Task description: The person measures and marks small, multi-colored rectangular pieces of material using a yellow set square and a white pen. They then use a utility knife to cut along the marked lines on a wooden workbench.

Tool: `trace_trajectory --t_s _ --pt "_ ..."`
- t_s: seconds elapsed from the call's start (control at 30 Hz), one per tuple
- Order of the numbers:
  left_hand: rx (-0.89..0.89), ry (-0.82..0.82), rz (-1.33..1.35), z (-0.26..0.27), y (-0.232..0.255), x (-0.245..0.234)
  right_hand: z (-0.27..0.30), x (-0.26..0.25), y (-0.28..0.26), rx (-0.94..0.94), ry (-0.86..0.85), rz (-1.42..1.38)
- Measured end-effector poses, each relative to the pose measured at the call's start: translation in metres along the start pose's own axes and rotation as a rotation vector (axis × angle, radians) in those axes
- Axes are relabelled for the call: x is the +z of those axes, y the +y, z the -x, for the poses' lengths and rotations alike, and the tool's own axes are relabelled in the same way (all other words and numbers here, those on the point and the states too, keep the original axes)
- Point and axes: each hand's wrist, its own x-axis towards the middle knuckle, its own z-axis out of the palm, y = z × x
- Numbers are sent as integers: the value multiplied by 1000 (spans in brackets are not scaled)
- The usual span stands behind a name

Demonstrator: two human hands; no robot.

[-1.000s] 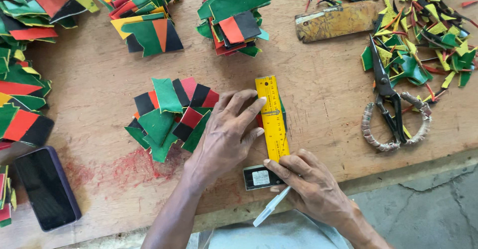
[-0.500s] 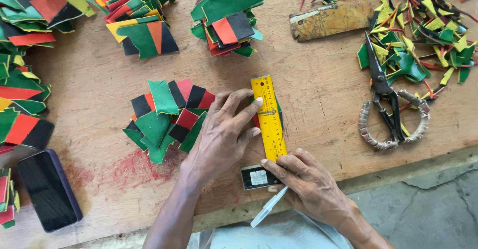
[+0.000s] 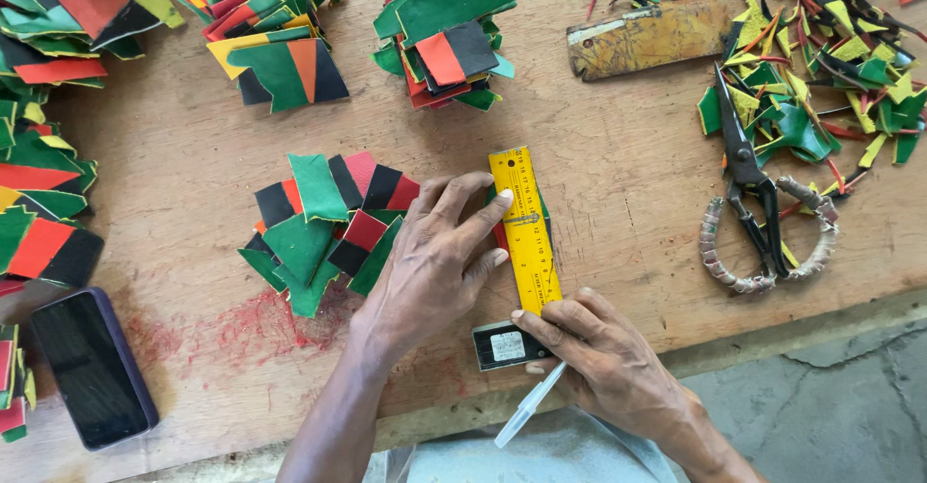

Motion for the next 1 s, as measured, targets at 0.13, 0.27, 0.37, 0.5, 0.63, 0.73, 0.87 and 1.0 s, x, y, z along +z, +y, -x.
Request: trace_trajectory --t_s 0.13,0.27,0.37,0.5,0.63,0.73,0.87,1.0 --pt "4 -10 -16 0 0 -1 -1 -1 0 44 -35 -53" --pt "-1 -2 -27 0 1 0 8 -1 1 83 -24 -117" --pt "-23 15 -38 0 1 6 16 -2 7 151 128 -140" --pt "4 44 -111 2 -2 14 10 -13 29 442 302 -153" --pt "25 33 -184 2 -5 22 -20 -17 40 314 446 -297" --pt "19 7 -191 3 -6 27 -39 -19 38 277 481 -340" --pt "5 -10 -190 4 -5 27 -59 -17 36 390 486 -386" --pt "-1 -16 -169 3 -4 26 -62 -17 38 384 493 -366"
